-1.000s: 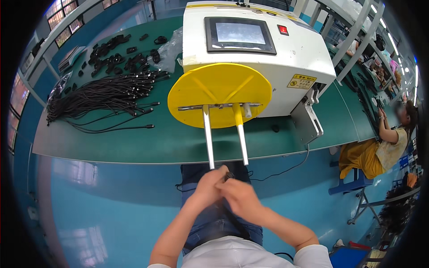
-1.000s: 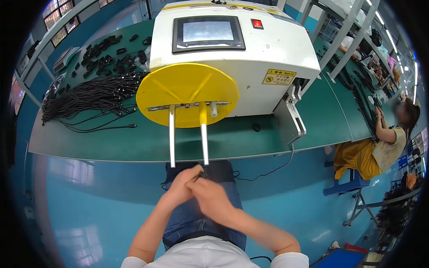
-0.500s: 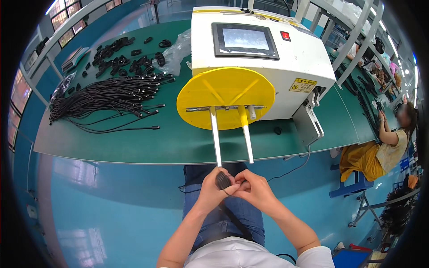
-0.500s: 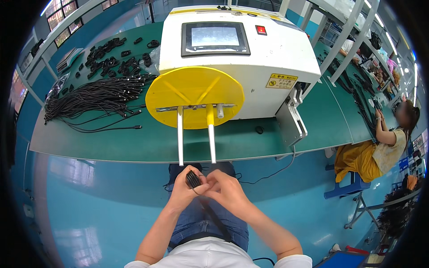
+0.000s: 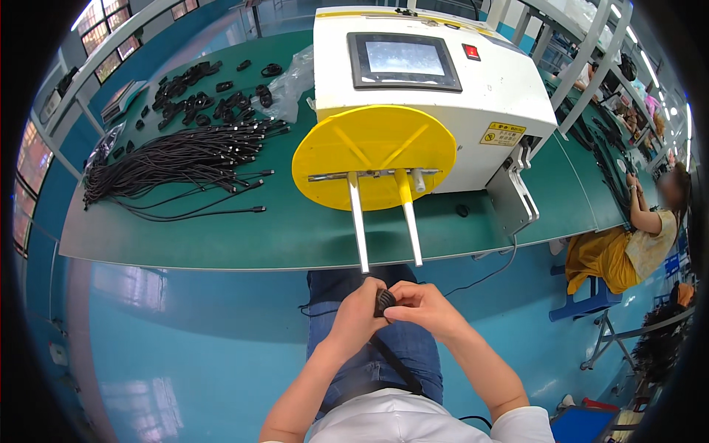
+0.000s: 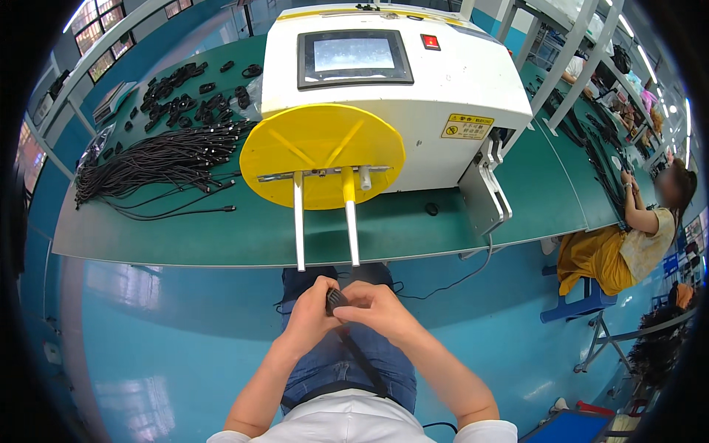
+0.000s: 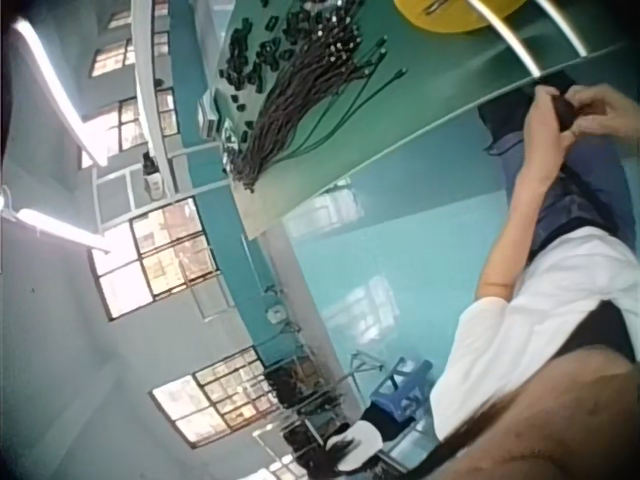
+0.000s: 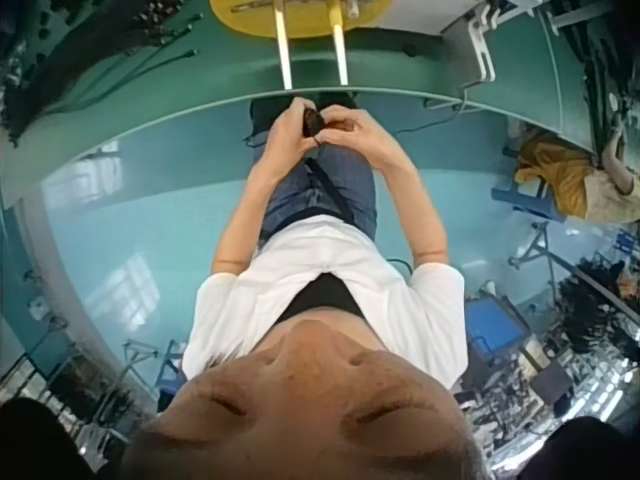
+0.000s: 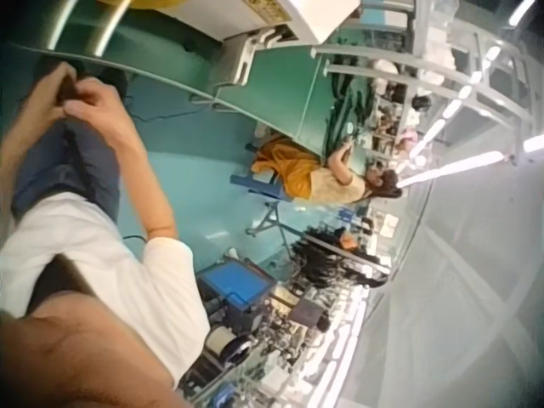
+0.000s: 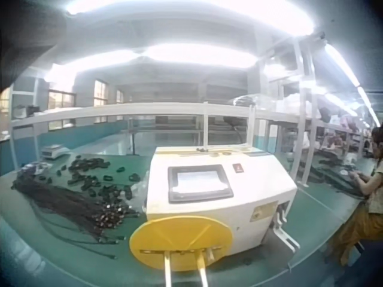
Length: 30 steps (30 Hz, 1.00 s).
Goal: Bundling sets of black wires using a specialized wire bundling machine.
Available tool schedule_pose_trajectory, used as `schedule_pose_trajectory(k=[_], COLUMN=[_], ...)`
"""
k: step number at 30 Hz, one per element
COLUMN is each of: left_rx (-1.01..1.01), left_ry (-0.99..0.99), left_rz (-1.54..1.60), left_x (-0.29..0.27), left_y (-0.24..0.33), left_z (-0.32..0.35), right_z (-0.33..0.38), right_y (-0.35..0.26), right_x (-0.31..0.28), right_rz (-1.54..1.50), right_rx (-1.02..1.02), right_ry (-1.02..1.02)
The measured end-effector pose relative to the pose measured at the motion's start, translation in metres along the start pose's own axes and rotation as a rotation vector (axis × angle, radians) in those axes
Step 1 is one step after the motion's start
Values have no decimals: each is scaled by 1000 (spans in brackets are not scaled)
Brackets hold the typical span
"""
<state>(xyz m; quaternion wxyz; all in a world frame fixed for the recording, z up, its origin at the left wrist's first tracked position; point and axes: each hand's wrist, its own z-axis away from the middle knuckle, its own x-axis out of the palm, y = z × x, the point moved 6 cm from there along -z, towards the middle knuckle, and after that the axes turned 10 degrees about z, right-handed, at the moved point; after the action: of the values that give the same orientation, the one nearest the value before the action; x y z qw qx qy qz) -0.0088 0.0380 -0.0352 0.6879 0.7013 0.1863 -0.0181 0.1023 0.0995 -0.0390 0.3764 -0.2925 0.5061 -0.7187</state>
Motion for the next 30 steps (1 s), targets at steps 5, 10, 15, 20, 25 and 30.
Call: schedule_pose_trajectory(k=[5, 10, 15, 20, 25, 30], left_rx=[25, 70, 204, 32, -35, -57], left_ry=[-25, -111, -189, -210, -4, 278], left_rz=[-9, 84, 242, 639, 705, 781], left_x=[0, 3, 3, 11, 11, 4], left_y=[2, 0, 9, 6, 2, -10], left_z=[1, -1, -5, -6, -7, -6], right_z=[4, 6, 10, 15, 12, 14], right_y=[4, 8, 5, -7, -6, -13], right_x=[12, 14, 8, 9, 7, 5], right_rz=[-91, -302, -340, -349, -272, -222], right_rx=[-36, -78, -110, -28, -131, -226], right_ry=[81, 84, 132, 184, 234, 233])
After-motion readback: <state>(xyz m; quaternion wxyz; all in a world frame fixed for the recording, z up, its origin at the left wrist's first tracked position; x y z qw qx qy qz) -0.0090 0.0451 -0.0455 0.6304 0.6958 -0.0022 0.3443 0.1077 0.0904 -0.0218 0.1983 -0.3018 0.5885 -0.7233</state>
